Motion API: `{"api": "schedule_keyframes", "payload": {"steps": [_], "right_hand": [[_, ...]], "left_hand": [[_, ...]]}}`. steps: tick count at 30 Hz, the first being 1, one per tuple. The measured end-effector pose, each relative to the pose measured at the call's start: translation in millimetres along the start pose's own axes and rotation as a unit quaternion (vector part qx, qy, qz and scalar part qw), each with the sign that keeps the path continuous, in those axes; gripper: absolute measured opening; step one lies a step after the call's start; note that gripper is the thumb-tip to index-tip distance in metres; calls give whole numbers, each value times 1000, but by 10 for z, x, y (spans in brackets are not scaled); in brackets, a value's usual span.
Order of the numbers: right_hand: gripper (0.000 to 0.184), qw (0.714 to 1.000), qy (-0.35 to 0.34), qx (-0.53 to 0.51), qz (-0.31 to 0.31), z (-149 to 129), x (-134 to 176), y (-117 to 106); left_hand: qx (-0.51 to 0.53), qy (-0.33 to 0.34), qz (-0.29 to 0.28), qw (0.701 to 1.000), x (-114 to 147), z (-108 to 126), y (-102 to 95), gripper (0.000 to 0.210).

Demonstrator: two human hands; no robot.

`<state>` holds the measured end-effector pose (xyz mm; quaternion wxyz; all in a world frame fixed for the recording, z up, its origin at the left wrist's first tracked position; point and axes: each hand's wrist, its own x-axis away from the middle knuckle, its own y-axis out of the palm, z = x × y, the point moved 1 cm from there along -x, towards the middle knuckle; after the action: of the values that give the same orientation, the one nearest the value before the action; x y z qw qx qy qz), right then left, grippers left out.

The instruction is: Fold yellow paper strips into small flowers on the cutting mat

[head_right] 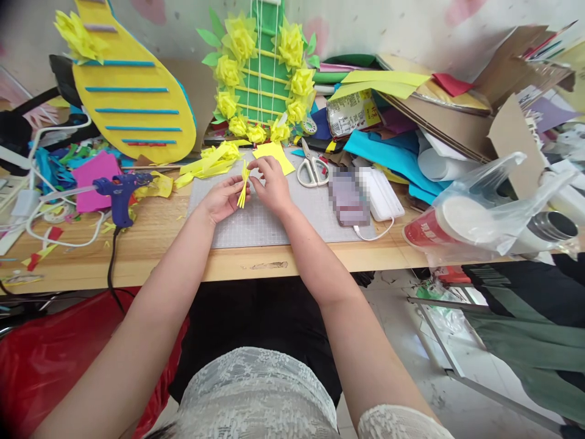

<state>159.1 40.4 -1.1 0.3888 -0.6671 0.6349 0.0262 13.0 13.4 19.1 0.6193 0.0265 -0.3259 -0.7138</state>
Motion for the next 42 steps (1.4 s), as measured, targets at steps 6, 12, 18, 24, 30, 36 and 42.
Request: {"api": "schedule_keyframes", "payload": {"steps": [6,12,18,24,30,36,42], "right_hand": [[13,996,-29,78,-23,-37,4,-25],[16,991,-53,118,-43,-101,-2,-98],[12,987,-65,138,-51,-79,-10,-98],[16,983,-64,157,-77,-82,-13,-75],[18,984,-74,135,-94,-53,-36,-79],[19,981,-70,143,-110,-60,-38,-72],[19,980,-61,161,-102,-59,-37,-84]], "left_hand": [[1,-3,5,1000,-8,14,8,16],[-7,-6,15,1000,-3,11,14,17],[-9,-5,30,999,7,22,28,17],[-20,7,40,999,-57,-43,2,15],[-245,268,120,924,-128,-49,-131,46],[-450,359,61,815,-50,16,-162,46],[-498,367,122,776,-51,55,-207,30]]}}
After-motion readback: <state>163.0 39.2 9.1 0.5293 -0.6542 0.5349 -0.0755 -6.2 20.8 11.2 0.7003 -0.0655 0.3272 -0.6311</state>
